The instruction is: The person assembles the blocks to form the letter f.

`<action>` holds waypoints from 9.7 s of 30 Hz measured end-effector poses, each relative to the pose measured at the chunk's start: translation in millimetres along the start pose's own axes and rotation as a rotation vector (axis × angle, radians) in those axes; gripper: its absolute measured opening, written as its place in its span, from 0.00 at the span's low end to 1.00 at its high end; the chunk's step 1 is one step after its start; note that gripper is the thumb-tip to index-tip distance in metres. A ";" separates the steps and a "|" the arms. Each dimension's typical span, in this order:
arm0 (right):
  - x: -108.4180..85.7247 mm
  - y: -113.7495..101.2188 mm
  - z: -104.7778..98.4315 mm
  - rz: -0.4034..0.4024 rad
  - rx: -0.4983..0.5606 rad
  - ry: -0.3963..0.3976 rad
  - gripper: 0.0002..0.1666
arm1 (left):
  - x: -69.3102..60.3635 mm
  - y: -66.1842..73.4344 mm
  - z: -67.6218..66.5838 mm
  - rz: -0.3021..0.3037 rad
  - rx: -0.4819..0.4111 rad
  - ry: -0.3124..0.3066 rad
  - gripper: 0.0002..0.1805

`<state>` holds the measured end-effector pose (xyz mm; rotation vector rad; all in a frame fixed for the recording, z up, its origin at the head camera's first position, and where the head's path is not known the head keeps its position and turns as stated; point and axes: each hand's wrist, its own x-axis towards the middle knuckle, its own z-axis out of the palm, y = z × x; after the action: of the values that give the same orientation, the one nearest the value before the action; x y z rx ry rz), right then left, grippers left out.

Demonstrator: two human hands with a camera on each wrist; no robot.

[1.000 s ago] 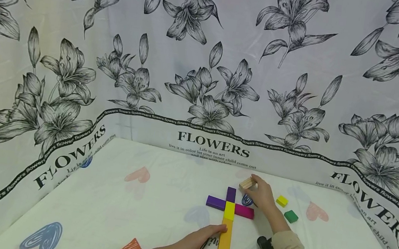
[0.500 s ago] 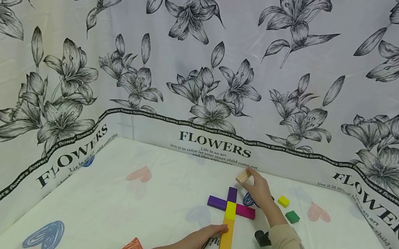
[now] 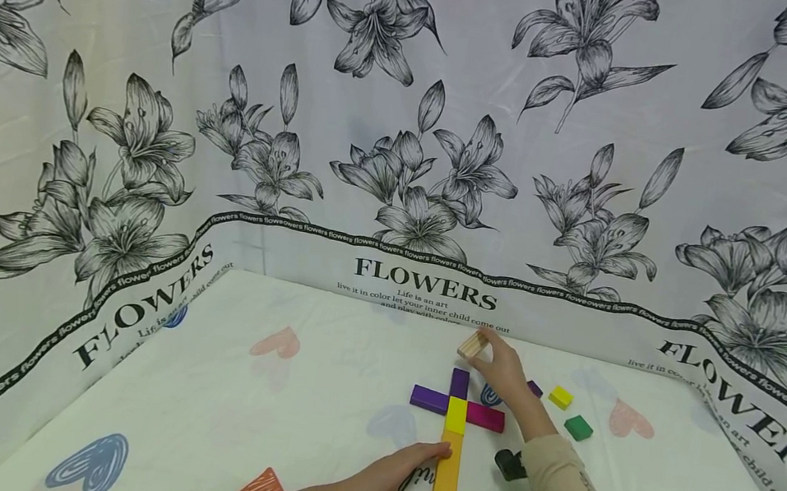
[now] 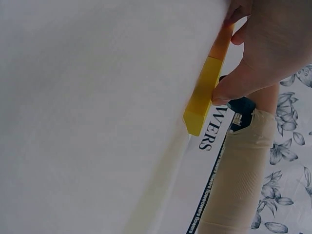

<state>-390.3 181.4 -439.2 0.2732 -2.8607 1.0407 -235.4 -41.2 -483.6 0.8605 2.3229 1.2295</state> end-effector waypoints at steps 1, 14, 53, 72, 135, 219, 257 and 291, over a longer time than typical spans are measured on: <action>0.0 -0.3 0.5 0.006 0.006 -0.003 0.40 | 0.1 -0.3 0.0 0.003 0.001 -0.001 0.46; 1.3 4.1 9.7 0.015 0.010 -0.011 0.40 | 0.2 -1.2 0.3 0.030 0.021 0.006 0.46; 6.9 7.5 14.2 0.054 -0.024 -0.143 0.36 | 0.7 -1.7 -0.1 0.038 0.020 -0.001 0.46; 5.3 6.0 10.8 0.023 -0.054 -0.169 0.35 | 0.2 0.2 0.3 0.001 0.002 -0.001 0.46; -27.4 55.4 -29.9 0.051 -0.003 -0.106 0.41 | 0.3 -1.4 0.7 0.030 0.046 0.012 0.46; -8.7 41.6 -18.7 0.016 0.027 0.132 0.26 | 0.6 0.4 1.4 -0.018 0.009 0.005 0.46; 7.8 35.0 -2.6 0.039 -0.016 0.119 0.26 | 0.0 0.9 0.4 -0.004 0.012 0.000 0.46; 9.2 35.5 3.4 0.054 -0.070 0.084 0.25 | 0.5 -1.9 0.5 0.047 0.028 -0.012 0.46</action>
<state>-406.3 204.6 -462.9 0.1447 -2.8368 0.9341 -236.1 -41.4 -485.5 0.9345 2.3279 1.2111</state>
